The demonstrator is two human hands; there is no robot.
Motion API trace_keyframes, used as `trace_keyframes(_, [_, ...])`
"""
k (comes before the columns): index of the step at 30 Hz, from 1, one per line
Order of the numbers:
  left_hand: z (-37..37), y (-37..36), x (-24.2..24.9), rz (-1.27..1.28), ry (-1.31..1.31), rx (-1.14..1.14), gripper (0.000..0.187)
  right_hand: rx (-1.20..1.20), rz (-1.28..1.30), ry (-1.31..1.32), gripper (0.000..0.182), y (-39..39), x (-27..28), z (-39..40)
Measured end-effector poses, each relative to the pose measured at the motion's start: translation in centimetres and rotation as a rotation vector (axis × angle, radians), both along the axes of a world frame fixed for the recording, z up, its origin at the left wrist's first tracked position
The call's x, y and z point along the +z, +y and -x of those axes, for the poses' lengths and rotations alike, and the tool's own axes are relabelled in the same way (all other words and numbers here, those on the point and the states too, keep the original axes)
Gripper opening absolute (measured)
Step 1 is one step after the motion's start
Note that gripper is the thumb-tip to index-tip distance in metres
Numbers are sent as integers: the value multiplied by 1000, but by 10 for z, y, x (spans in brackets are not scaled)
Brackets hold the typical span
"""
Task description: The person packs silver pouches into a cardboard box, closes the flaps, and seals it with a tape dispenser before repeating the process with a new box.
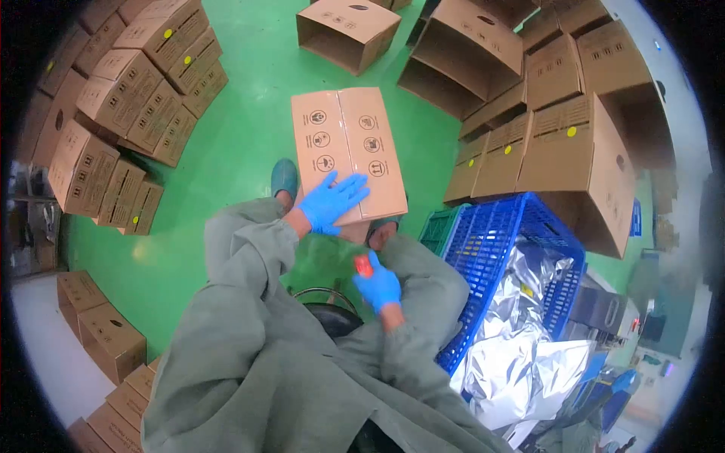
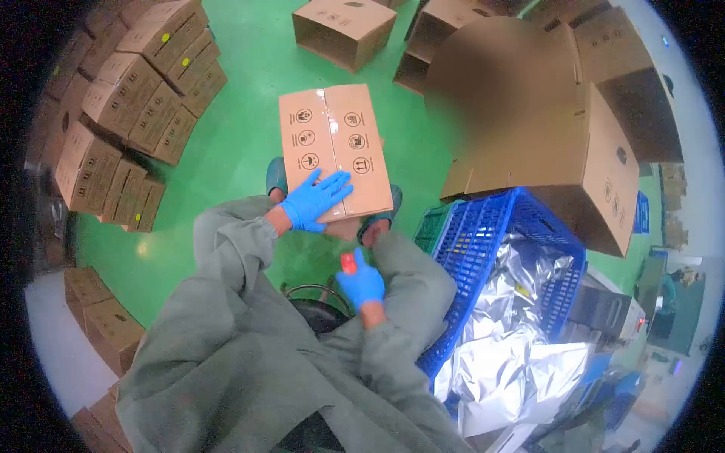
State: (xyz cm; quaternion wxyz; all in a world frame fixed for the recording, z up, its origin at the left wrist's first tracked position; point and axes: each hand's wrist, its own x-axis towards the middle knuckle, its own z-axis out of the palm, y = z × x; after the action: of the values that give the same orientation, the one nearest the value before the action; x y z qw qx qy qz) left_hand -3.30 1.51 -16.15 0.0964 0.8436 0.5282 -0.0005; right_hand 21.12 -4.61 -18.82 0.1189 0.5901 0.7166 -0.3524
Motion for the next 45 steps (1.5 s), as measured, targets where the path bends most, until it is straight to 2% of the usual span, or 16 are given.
trace_keyframes(4, [-18,-5,5,-69,56,3,95,54,-1,8,66,60,-31,64])
trace_keyframes(7, [-30,-20,-31,633,-709,214,83,240,89,-61,62,66,-49,67])
trace_keyframes(9, [-50,-36,-99,831,-1616,551,67,156,21,28,63,54,0,42])
trace_keyframes(14, [-79,-35,-135,554,-1583,876,53,-240,-473,422,72,52,201,-49])
trace_keyframes(16, [-88,-39,-172,563,-1577,1220,44,-272,-884,388,68,79,273,-77])
trace_keyframes(19, [-97,-45,-121,934,-1804,1417,38,-129,-1250,110,61,150,334,-145])
trace_keyframes(22, [-67,-22,-11,100,-417,-244,38,20,-1291,-25,58,268,348,-241])
trace_keyframes(24, [-18,18,53,92,-483,15,40,21,-1145,-16,56,342,330,-307])
trace_keyframes(27, [90,95,-4,-352,-708,540,51,56,-1295,-107,47,421,292,-394])
trace_keyframes(28, [128,118,-17,-342,-810,799,55,-82,-1233,-785,43,366,324,-275])
trace_keyframes(30, [205,156,-84,-289,-910,1225,57,159,-1723,-193,38,327,305,-200])
trace_keyframes(33, [218,160,-131,324,-1516,1562,59,-555,-1010,791,49,269,169,-97])
trace_keyframes(35, [197,166,-179,532,-2225,1222,56,-785,-534,1051,49,232,57,-71])
trace_keyframes(38, [190,168,-207,441,-2263,1232,41,-1459,385,1438,57,150,-51,-2])
trace_keyframes(40, [184,164,-210,477,-2290,1298,37,-745,480,1492,55,149,-113,17])
trace_keyframes(45, [212,125,-134,202,-2270,1626,26,-950,190,1438,50,185,-38,112])
